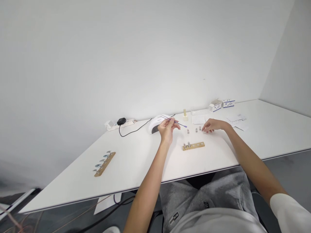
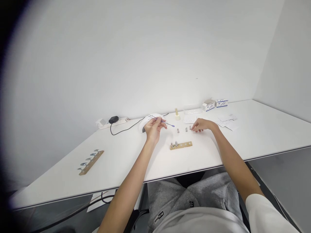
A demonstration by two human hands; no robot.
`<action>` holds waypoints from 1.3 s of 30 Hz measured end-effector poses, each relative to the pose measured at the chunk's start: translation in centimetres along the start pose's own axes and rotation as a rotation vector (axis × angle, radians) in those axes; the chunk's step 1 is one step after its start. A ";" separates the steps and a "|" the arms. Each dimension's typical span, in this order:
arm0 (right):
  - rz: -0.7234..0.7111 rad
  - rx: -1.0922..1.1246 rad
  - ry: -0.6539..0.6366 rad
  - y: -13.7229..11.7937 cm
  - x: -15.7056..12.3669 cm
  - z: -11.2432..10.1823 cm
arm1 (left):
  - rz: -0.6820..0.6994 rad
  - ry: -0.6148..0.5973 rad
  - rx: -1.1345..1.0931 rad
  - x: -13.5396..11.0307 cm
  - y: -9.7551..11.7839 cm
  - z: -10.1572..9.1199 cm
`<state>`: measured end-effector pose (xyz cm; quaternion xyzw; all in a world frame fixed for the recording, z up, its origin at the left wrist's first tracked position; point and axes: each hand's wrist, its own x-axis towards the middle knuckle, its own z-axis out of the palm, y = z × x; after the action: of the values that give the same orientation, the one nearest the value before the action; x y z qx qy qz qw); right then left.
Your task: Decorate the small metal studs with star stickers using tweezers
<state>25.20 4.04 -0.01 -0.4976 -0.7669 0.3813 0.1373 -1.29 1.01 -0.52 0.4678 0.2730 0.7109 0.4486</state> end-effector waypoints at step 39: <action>0.370 -0.337 0.771 7.2 3.3 -1.4 | -0.121 0.074 0.157 0.3 -0.4 -0.7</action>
<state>29.24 9.11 -4.82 -0.7472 -0.6093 0.0567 0.2594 -1.77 1.47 -1.03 0.4576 0.3717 0.6758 0.4424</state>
